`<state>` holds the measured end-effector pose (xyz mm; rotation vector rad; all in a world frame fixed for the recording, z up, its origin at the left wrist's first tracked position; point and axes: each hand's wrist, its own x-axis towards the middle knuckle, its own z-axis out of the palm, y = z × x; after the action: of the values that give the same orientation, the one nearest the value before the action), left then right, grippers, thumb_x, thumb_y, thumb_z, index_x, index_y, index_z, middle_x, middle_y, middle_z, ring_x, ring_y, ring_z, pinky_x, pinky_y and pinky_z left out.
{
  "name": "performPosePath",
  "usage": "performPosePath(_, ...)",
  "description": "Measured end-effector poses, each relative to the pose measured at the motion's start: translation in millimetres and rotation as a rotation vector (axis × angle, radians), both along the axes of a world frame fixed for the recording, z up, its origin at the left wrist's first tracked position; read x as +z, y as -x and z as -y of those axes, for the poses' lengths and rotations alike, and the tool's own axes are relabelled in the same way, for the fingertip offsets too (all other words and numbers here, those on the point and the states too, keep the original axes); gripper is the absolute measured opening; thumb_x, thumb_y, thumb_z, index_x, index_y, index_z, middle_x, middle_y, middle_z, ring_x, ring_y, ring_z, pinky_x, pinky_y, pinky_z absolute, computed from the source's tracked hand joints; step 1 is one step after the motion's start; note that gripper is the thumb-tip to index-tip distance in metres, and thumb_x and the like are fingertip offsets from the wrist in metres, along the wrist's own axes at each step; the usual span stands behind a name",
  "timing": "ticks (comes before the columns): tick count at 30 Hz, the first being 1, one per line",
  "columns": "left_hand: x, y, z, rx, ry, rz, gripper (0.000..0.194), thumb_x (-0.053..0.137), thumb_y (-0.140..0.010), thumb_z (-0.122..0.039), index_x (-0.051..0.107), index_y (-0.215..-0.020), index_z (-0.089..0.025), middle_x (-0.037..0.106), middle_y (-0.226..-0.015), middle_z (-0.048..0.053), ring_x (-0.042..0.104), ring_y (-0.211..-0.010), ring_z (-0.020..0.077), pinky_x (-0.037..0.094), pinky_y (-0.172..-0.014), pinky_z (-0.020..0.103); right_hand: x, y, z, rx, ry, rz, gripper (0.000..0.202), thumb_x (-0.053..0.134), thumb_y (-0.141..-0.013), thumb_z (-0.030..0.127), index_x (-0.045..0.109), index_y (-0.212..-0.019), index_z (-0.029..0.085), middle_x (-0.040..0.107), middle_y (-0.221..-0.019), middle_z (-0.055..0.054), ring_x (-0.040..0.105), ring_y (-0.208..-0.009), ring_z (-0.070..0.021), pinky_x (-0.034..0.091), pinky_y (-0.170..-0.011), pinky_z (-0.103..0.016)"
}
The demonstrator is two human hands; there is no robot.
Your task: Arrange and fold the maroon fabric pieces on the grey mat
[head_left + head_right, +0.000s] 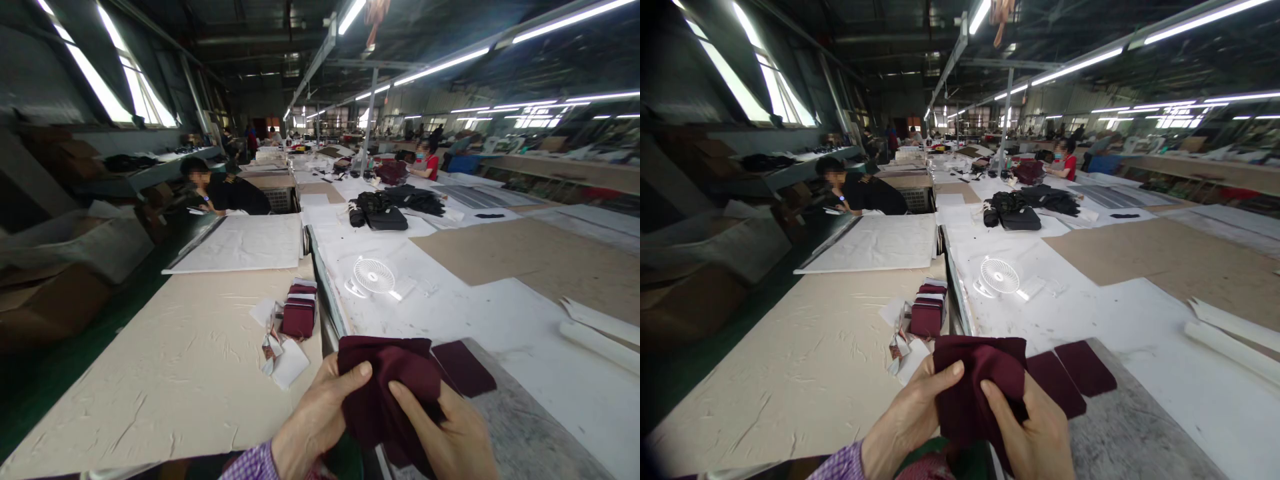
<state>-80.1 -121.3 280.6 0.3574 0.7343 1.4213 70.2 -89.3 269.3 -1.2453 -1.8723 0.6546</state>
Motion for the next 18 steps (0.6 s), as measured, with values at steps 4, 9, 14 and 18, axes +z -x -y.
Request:
performPosePath(4, -12.6, 2.8, 1.7, -0.006, 0.01, 0.054, 0.026, 0.073, -0.07, -0.019, 0.069, -0.095, -0.012, 0.074, -0.089, 0.01, 0.069, -0.081, 0.0204, 0.052, -0.081, 0.031, 5.9, 1.9, 0.1, 0.045, 0.258, -0.05, 0.03, 0.058, -0.076, 0.046, 0.07, -0.086, 0.021, 0.073, -0.081, -0.003, 0.067, -0.073, -0.0208, 0.053, -0.07, -0.028)
performPosePath(9, -19.7, 8.0, 2.8, 0.005, 0.107, 0.168, 0.027, 0.062, -0.08, -0.032, 0.067, -0.099, -0.012, 0.073, -0.098, 0.012, 0.067, -0.093, 0.0234, 0.048, -0.092, 0.036, 12.9, 2.1, -4.2, 0.053, 0.475, -0.077, 0.028, 0.063, -0.07, 0.045, 0.07, -0.078, 0.019, 0.073, -0.07, -0.003, 0.066, -0.07, -0.0234, 0.053, -0.065, -0.029)
performPosePath(14, -23.4, 15.6, 1.7, -0.11, 0.214, 0.289, 0.049, 0.051, -0.083, -0.05, 0.064, -0.107, -0.008, 0.072, -0.102, 0.016, 0.063, -0.104, 0.0284, 0.044, -0.097, 0.042, 15.1, 3.3, -10.9, 0.1, 0.539, -0.052, 0.035, 0.062, -0.07, 0.047, 0.068, -0.087, 0.017, 0.075, -0.085, -0.006, 0.068, -0.08, -0.0255, 0.055, -0.072, -0.03)
performPosePath(18, -28.4, 21.5, 1.3, -0.102, 0.221, 0.323, 0.051, 0.053, -0.081, -0.05, 0.062, -0.111, -0.01, 0.071, -0.104, 0.014, 0.062, -0.106, 0.0283, 0.042, -0.099, 0.042, 14.7, 2.4, -16.1, 0.152, 0.557, -0.028, 0.036, 0.06, -0.072, 0.049, 0.067, -0.087, 0.018, 0.073, -0.085, -0.005, 0.067, -0.085, -0.0265, 0.054, -0.077, -0.031)
